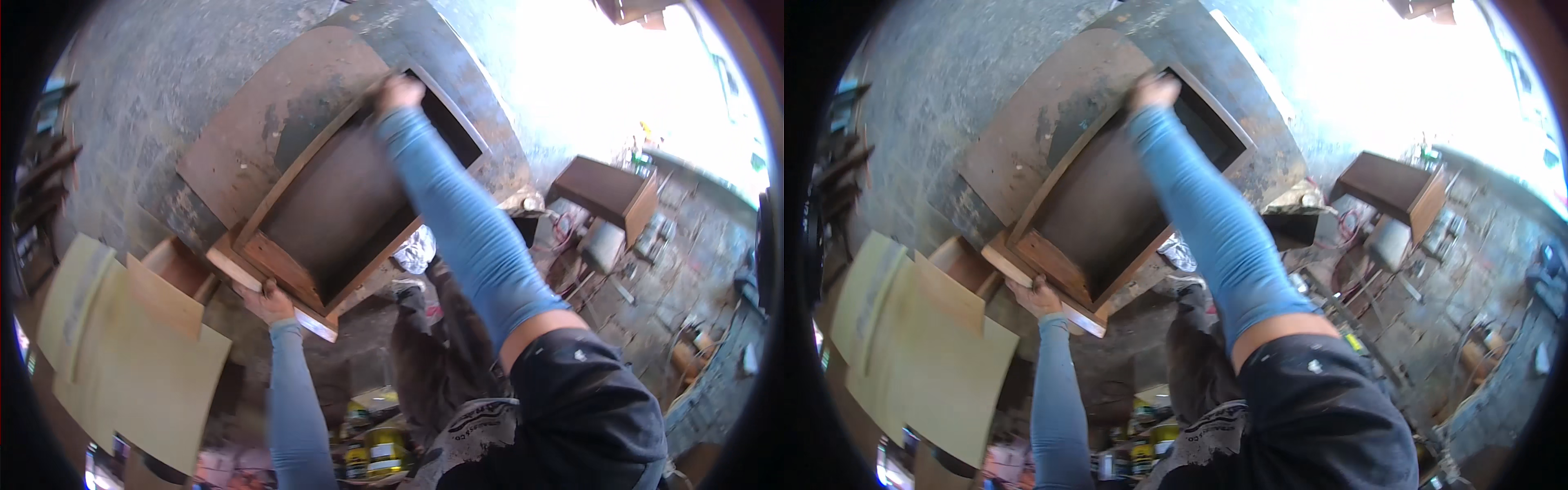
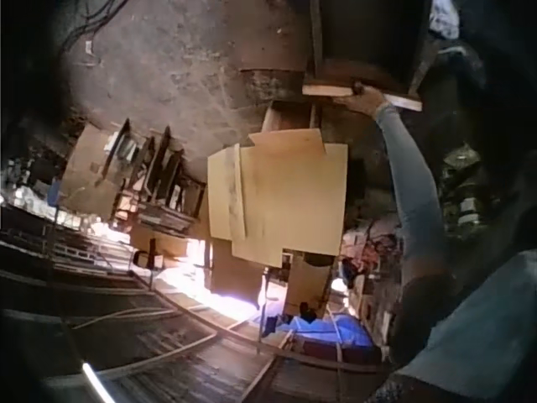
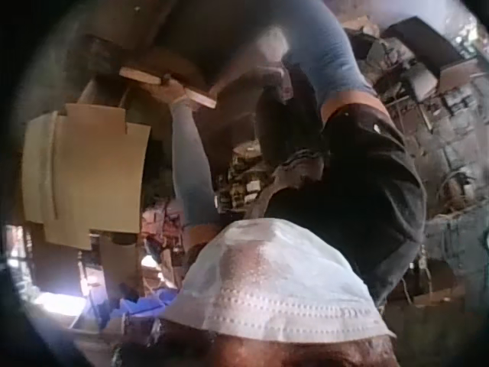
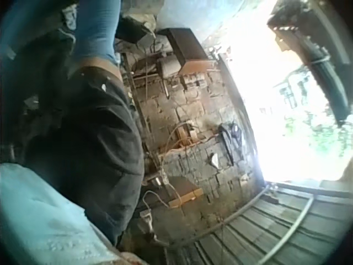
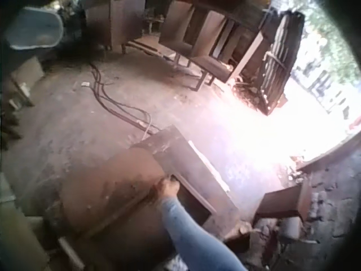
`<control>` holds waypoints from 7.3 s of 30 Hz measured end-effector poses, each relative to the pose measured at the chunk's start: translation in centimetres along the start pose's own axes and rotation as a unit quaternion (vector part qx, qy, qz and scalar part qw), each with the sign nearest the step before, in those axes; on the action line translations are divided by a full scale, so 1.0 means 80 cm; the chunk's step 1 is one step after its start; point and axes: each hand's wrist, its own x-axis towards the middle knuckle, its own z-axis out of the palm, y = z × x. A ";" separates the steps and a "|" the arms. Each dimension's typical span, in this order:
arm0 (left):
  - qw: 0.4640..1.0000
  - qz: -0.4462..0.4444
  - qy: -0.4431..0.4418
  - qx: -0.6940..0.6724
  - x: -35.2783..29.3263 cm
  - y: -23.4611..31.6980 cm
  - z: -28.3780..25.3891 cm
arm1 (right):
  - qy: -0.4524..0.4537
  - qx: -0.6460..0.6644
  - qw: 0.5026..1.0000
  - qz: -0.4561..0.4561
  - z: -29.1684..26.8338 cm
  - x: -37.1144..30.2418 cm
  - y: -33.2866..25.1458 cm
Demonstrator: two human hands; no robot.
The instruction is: The person sands a wooden drawer front and a separate wooden board using a sanding block. They work on the drawer's edges and surfaces, then move to a separate board, sanding it thoroughly before placing it aside.
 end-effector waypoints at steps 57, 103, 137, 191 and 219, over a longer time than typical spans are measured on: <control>0.982 -0.167 -0.069 -0.051 0.019 0.040 -0.005 | 0.044 -0.724 0.638 -0.258 -0.042 0.017 0.196; 0.999 -0.040 0.008 0.020 0.007 0.016 0.016 | -0.216 -0.567 0.647 -0.462 0.271 -0.160 0.031; 0.845 -0.192 0.027 -0.499 0.009 -0.038 0.033 | 0.079 0.164 0.842 -0.508 0.284 -0.331 -0.023; 0.876 0.058 -0.478 0.011 -0.355 -0.080 -0.526 | -0.179 -0.078 0.952 -0.237 0.164 -0.879 0.299; 0.777 0.077 -0.617 -0.098 -0.327 -0.197 -0.497 | -0.149 -0.014 0.918 -0.368 0.085 -0.844 0.200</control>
